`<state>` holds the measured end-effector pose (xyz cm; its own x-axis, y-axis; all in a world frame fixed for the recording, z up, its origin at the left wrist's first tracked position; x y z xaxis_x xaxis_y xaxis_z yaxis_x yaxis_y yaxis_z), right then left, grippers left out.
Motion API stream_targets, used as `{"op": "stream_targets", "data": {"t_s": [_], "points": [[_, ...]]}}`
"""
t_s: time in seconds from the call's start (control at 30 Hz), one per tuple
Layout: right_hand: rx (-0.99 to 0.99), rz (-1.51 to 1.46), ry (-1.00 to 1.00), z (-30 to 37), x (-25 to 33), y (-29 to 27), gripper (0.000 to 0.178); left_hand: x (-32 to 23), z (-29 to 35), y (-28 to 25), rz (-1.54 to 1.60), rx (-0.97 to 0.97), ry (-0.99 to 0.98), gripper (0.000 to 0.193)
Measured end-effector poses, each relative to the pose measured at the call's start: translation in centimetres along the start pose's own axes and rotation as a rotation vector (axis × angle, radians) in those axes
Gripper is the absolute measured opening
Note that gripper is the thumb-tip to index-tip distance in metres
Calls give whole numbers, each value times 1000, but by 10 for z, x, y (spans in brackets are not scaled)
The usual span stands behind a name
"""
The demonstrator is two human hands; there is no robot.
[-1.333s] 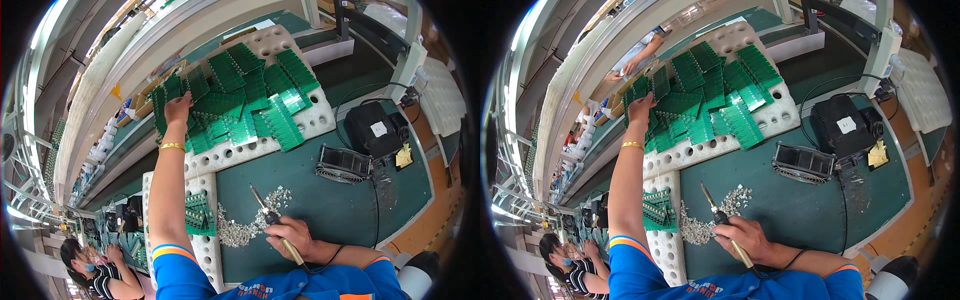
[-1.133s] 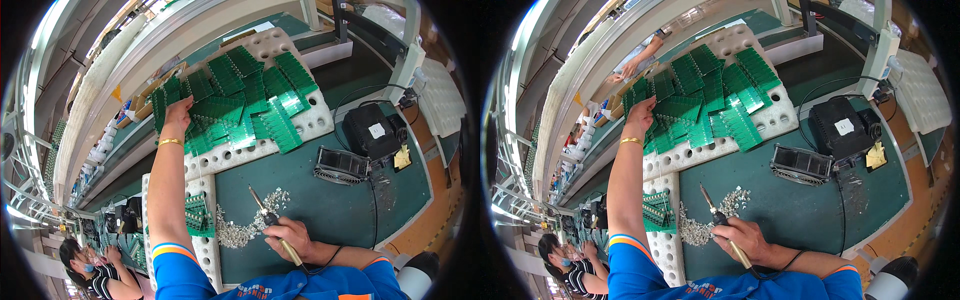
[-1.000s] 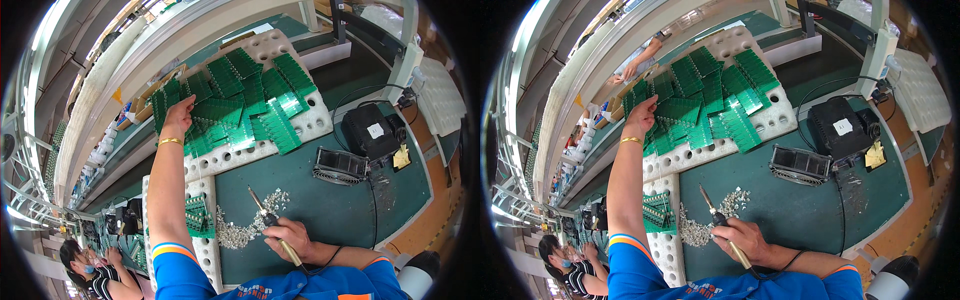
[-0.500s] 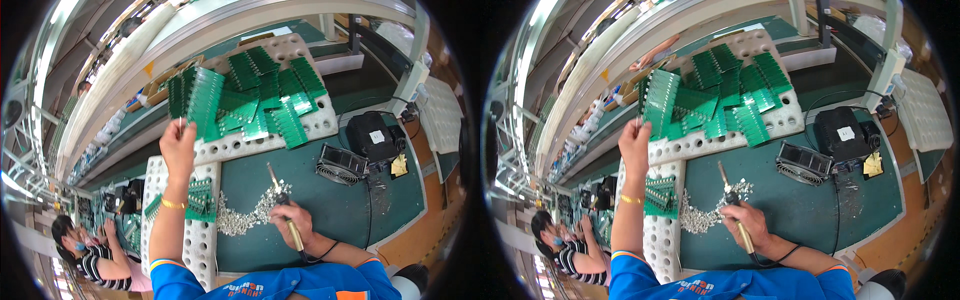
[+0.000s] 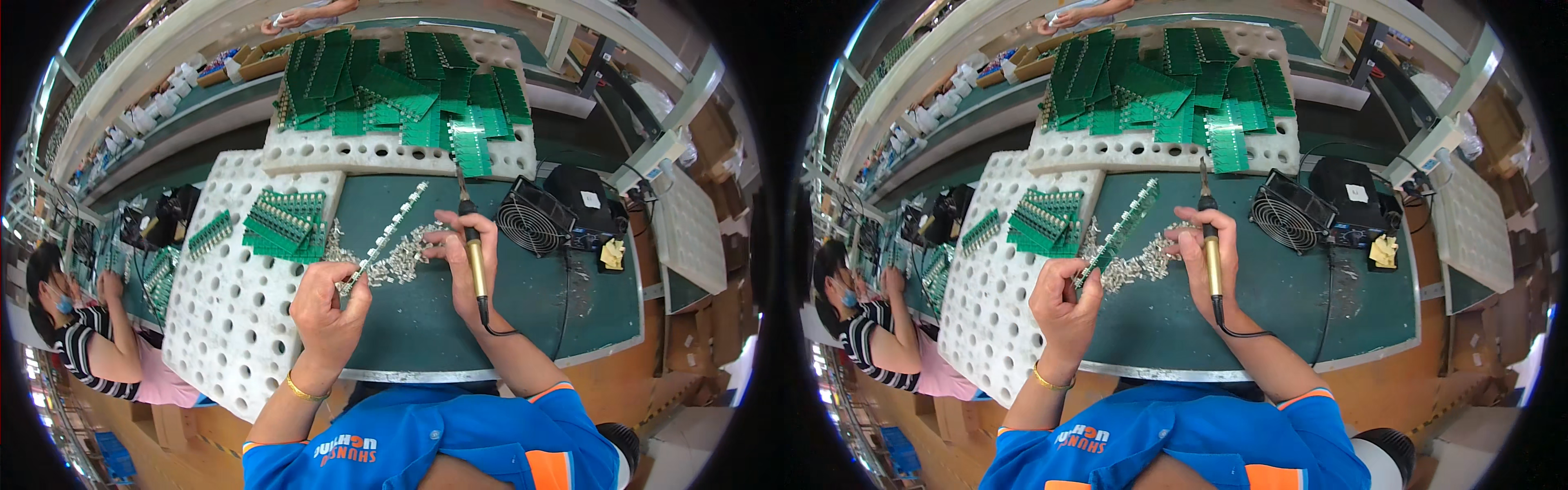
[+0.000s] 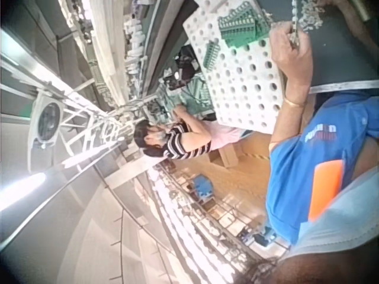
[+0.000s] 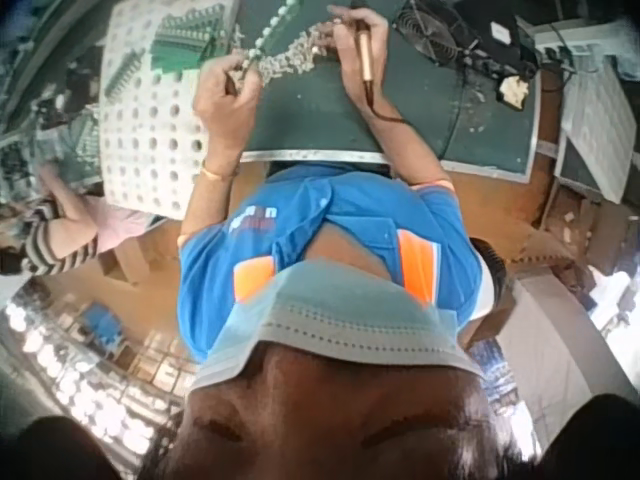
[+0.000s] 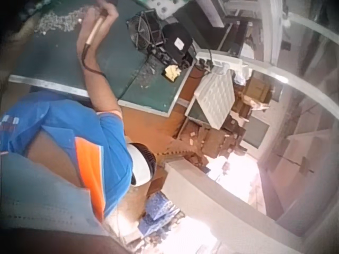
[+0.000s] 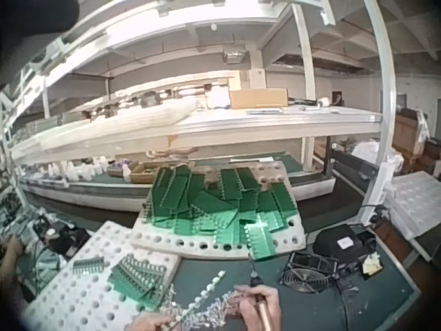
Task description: The person handles and turns circuit boards by hand, places a circuit board onto the workbench, and solders electronic components onto the board using a soldering iron and solder wire.
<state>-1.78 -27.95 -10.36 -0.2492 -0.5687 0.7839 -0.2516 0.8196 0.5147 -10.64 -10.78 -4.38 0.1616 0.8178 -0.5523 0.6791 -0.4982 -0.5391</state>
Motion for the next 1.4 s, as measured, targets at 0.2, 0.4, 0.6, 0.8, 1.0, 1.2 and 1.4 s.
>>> {"op": "stream_targets", "data": {"t_s": [0.2, 0.4, 0.6, 0.8, 1.0, 1.2, 1.4], "points": [[29, 6, -19, 3, 4, -2, 44, -6, 19, -2, 43, 58, 1, 20], [44, 22, -16, 2, -2, -6, 41, 3, 30, 0, 97, 46, -3, 21], [31, 31, 1, 1, -3, -8, 38, 2, 29, 1, 107, 57, 22, 22], [54, 40, -42, 1, -9, -12, 35, 7, 30, 4, 129, 46, 19, 21], [44, 52, -33, 3, -11, -12, 35, 9, 33, 5, 123, 53, -6, 22], [31, 62, -30, 4, -10, -10, 35, 8, 34, 3, 118, 73, -34, 24], [38, 85, -33, 4, -9, -11, 35, 9, 34, 6, 141, 64, -7, 24]]}}
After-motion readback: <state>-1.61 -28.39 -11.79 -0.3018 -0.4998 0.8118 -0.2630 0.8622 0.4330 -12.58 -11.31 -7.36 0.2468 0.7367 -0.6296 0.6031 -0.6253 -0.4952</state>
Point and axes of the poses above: each hand's wrist, its own z-axis away from the middle knuckle, its own y-axis out of the palm, x = y × z, the point moved 3 cm from there along -z, towards the middle knuckle, and after that the axes turned 12 degrees about -z, right-handed, at the moved point
